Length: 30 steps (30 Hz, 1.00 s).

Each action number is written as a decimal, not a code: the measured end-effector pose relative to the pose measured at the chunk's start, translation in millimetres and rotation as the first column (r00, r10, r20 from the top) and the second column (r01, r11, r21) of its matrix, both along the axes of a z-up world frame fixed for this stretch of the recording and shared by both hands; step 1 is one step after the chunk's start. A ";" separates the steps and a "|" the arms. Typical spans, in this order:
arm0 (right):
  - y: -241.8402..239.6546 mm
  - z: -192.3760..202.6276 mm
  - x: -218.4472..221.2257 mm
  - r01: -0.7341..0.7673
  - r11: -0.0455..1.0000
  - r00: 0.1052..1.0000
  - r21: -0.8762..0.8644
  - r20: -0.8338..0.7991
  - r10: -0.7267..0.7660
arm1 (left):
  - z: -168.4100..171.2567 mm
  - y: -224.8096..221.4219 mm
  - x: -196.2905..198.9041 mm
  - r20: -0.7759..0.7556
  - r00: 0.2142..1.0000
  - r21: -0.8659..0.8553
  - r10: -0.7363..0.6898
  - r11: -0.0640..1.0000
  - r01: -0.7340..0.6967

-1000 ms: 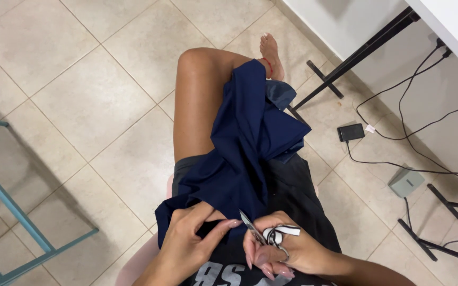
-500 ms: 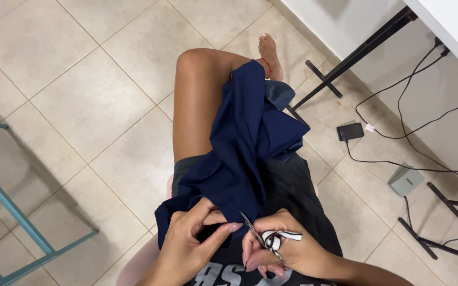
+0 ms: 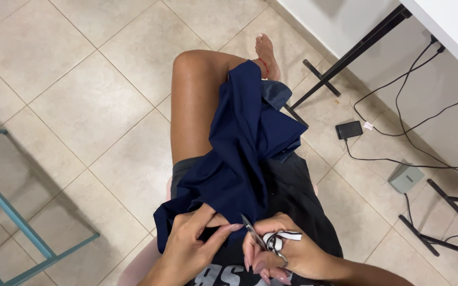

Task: Trimming excess threads from a blue garment using small scissors

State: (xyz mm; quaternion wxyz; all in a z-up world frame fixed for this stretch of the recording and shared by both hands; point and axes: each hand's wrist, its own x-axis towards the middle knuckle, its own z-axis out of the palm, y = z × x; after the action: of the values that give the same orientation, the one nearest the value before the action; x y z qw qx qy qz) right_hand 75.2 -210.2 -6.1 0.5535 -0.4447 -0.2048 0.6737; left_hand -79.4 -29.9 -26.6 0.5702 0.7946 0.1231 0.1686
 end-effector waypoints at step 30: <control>-10.5 37.7 4.1 0.013 1.000 0.916 0.020 0.401 -0.020 | -16.4 -26.5 12.4 -0.021 0.984 -0.562 0.179 0.811 -0.160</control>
State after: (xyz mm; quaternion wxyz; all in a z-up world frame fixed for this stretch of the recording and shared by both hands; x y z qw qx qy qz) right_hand 79.3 -220.7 31.6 0.5094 -0.5702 -0.3157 0.5619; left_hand -67.0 -56.3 -43.0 0.7631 0.5748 0.2281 0.1878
